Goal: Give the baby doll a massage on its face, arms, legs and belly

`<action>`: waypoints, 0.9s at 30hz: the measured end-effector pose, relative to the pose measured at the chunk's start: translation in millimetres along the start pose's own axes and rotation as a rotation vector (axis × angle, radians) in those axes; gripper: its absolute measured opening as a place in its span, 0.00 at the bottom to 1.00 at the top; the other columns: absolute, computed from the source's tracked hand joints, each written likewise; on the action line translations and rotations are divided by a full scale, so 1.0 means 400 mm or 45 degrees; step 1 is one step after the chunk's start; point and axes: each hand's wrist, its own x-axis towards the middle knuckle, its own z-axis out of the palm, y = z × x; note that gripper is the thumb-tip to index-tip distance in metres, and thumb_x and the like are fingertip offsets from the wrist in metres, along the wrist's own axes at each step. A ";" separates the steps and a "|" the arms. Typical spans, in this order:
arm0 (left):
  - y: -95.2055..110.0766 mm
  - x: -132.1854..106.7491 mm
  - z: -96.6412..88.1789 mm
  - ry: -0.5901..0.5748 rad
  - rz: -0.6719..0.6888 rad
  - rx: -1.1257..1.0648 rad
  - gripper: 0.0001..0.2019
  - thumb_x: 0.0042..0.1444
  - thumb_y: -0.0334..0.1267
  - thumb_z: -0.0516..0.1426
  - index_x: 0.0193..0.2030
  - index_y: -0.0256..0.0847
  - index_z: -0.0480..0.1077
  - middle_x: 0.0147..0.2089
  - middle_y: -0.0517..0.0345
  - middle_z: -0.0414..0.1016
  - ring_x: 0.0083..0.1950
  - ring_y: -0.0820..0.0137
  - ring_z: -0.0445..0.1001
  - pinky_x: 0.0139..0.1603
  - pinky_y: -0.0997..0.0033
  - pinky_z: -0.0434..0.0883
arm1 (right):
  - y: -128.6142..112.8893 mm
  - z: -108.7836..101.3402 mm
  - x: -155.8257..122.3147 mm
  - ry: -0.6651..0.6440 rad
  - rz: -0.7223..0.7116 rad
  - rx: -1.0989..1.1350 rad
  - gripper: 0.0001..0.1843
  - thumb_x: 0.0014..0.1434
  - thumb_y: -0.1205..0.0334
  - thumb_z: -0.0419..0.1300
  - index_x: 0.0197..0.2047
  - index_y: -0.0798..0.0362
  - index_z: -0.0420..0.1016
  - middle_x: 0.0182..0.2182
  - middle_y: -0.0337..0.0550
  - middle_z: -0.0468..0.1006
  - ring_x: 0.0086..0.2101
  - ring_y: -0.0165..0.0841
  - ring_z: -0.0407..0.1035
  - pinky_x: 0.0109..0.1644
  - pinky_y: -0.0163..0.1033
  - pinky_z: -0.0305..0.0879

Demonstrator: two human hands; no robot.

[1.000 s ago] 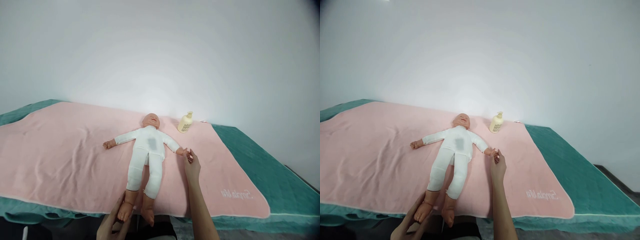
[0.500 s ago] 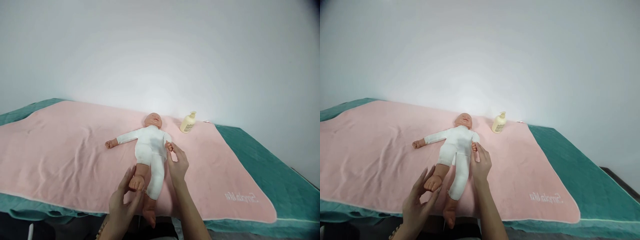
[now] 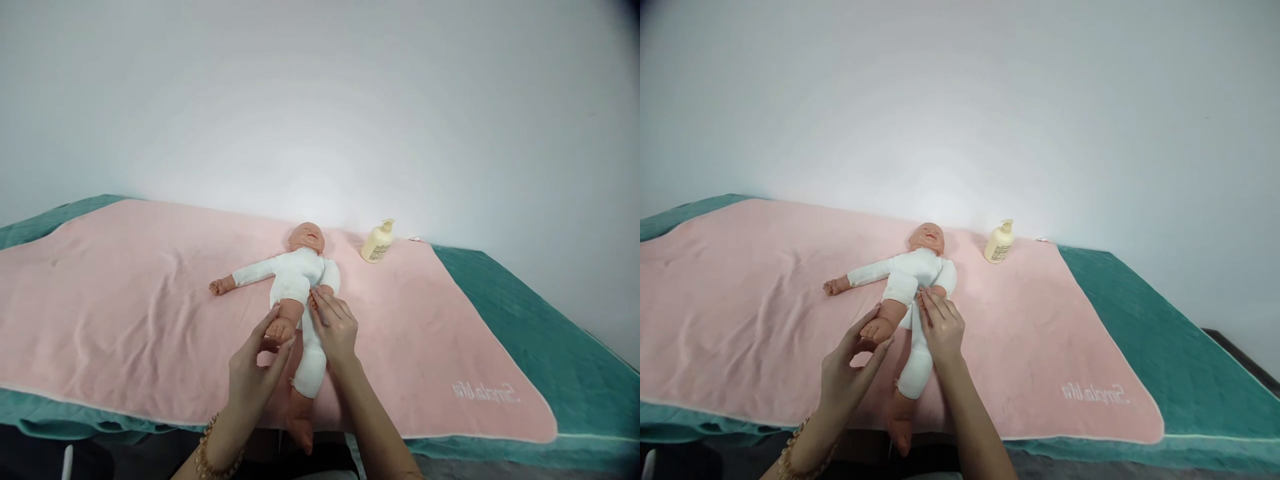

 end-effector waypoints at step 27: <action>-0.123 -0.171 -0.105 -0.046 0.783 0.356 0.31 0.60 0.34 0.55 0.69 0.40 0.53 0.52 0.47 0.77 0.43 0.65 0.80 0.43 0.77 0.77 | 0.211 -0.177 -0.039 -0.031 1.327 0.133 0.28 0.56 0.43 0.56 0.54 0.51 0.71 0.46 0.49 0.78 0.39 0.38 0.72 0.38 0.40 0.66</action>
